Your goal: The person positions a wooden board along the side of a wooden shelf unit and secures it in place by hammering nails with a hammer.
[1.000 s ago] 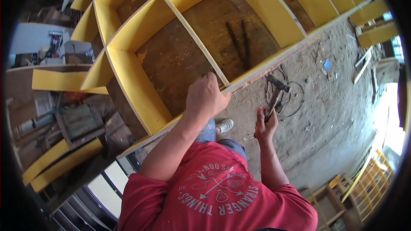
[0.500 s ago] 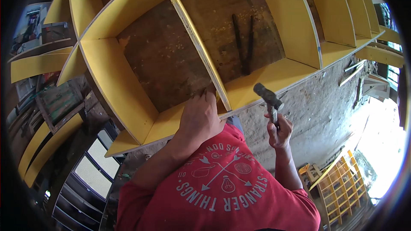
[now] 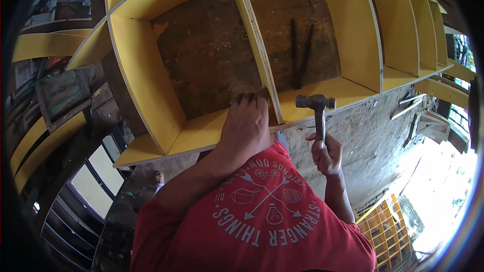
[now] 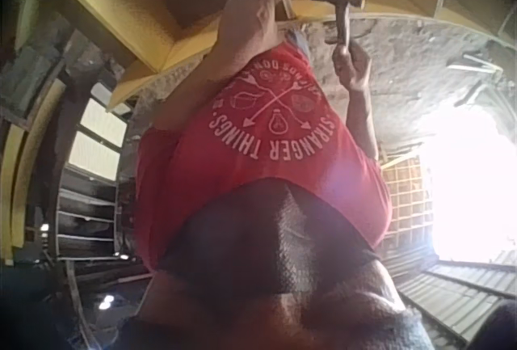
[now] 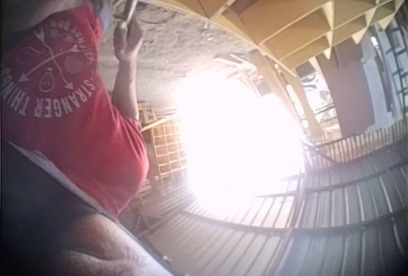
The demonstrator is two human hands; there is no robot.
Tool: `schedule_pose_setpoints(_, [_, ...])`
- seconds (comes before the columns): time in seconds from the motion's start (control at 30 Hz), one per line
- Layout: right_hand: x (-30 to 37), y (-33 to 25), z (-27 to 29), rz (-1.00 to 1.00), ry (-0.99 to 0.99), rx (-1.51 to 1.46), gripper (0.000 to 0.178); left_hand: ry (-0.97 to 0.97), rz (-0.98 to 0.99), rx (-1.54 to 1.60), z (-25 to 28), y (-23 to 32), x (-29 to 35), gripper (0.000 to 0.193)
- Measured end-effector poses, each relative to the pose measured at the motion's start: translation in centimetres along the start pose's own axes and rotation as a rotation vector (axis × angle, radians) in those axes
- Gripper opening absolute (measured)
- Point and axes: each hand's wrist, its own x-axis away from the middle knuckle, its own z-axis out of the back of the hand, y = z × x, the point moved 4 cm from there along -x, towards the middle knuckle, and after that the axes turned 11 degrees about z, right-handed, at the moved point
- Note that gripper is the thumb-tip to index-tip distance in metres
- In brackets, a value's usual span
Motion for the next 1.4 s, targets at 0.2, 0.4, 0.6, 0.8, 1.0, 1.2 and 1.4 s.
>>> schedule_pose_setpoints(0.2, [1.3,-0.7,-2.4,-0.222,-0.139,-0.294,0.041,0.032,-0.003,-0.001,0.1,0.3,0.2,0.056])
schedule_pose_setpoints(0.4, [2.1,-1.2,-2.8,-0.221,-0.076,-0.315,0.035,0.073,0.001,0.006,0.8,0.8,0.7,0.054])
schedule_pose_setpoints(0.6, [3.2,-3.2,-2.3,0.221,0.108,0.345,0.030,0.104,0.032,-0.016,0.3,0.6,0.9,0.055])
schedule_pose_setpoints(0.8, [5.4,-4.9,-2.4,0.236,0.105,0.655,0.030,0.137,0.016,-0.052,0.7,1.1,1.4,0.059])
schedule_pose_setpoints(1.0, [5.9,-5.4,-3.4,0.377,0.158,0.789,0.031,0.220,-0.004,0.042,1.5,1.6,2.5,0.081])
schedule_pose_setpoints(1.2, [6.9,-5.8,-4.0,0.383,0.154,0.857,0.033,0.148,-0.045,-0.041,0.7,1.1,2.1,0.095])
schedule_pose_setpoints(1.4, [7.4,-6.3,-4.1,0.340,0.174,0.904,0.038,0.159,-0.046,-0.031,0.9,1.5,2.2,0.086])
